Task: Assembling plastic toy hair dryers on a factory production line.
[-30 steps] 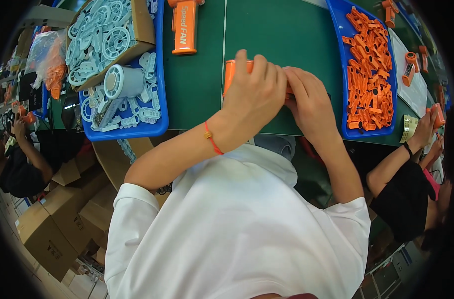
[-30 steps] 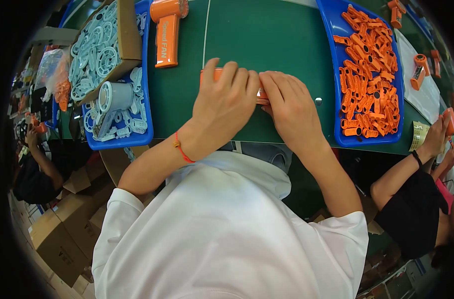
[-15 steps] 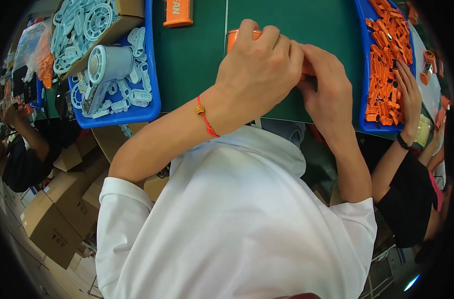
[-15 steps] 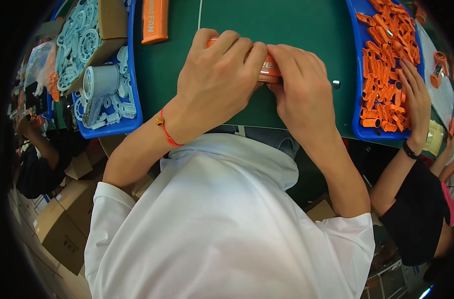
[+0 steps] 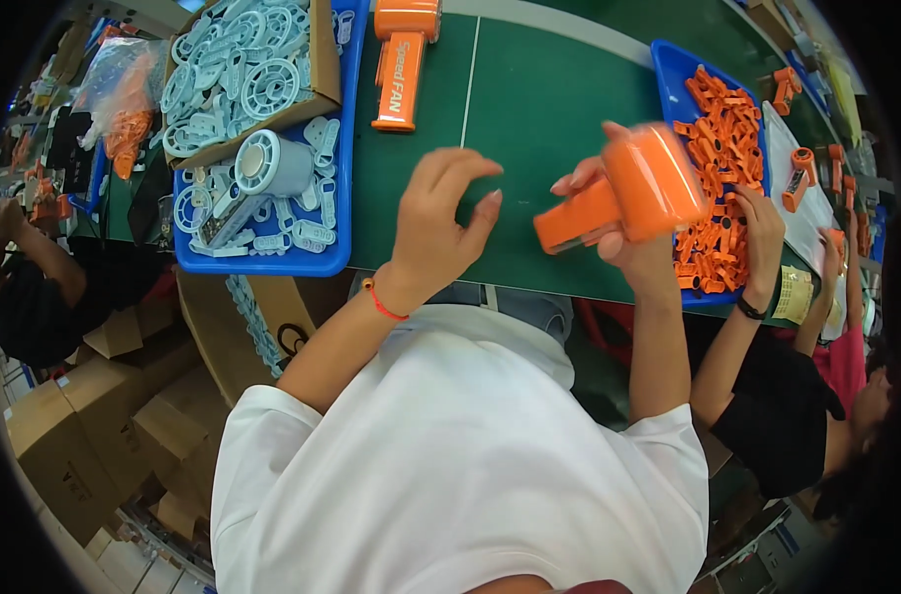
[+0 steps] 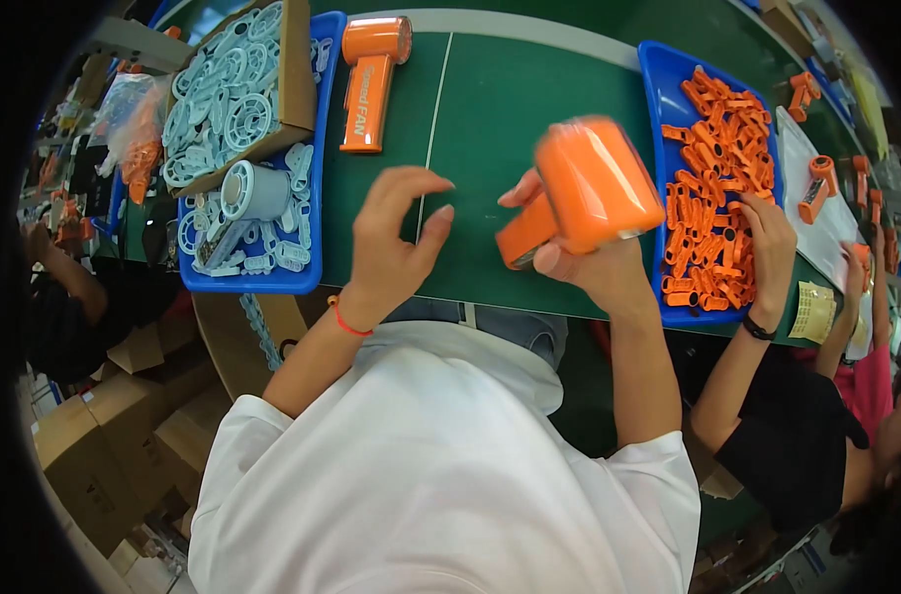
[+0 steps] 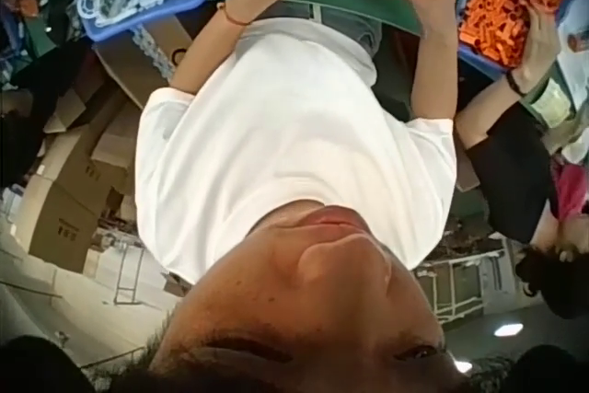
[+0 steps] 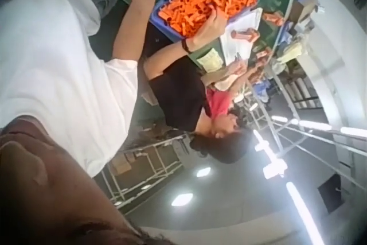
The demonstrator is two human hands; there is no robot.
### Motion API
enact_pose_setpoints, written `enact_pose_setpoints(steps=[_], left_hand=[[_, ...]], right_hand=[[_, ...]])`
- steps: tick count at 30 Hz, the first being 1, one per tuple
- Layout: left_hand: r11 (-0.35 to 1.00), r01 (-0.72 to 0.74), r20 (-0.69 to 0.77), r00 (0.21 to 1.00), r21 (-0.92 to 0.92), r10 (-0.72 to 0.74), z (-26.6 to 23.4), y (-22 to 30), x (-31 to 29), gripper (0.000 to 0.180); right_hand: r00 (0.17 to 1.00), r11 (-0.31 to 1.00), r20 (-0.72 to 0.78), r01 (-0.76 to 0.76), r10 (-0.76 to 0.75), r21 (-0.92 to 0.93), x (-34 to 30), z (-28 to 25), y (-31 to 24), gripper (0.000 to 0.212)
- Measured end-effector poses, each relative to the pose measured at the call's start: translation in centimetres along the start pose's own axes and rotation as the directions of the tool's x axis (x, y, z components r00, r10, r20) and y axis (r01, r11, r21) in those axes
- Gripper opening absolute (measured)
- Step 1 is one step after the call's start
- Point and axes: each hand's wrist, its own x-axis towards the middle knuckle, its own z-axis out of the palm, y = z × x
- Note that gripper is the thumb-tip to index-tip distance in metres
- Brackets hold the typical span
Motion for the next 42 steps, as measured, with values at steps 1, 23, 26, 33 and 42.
enact_pose_setpoints(steps=[1, 23, 26, 33, 42], left_hand=[[1.0, -0.011, -0.008, 1.0, -0.004, 0.011, 0.3, -0.5, -0.4, 0.021], [0.91, 0.252, -0.072, 0.954, -0.329, -0.29, -0.2, -0.4, -0.7, 0.022], [0.891, 0.199, 0.099, 0.98, -0.409, -0.173, 0.3, -0.6, -1.7, 0.052], [0.491, 0.469, 0.378, 0.883, -0.734, -0.279, 1.5, -1.5, -0.1, 0.06], [0.353, 0.543, 0.456, 0.837, -0.762, -0.303, 0.2, -1.3, 0.3, 0.042]], right_hand=[[0.999, 1.0, -0.019, 0.026, -0.027, -0.012, 0.7, -0.2, 0.3, 0.085], [0.943, 0.649, 0.129, 0.306, -0.306, -0.696, 1.8, 3.1, 4.6, 0.014], [0.994, 0.929, -0.098, 0.0, -0.039, -0.37, 1.7, 3.1, 5.5, 0.024], [0.94, 0.69, 0.285, 0.081, 0.187, -0.719, 6.1, 3.7, -0.4, 0.058], [0.915, -0.284, 0.05, -0.071, -0.4, -0.956, 31.1, -22.8, -0.1, 0.057]])
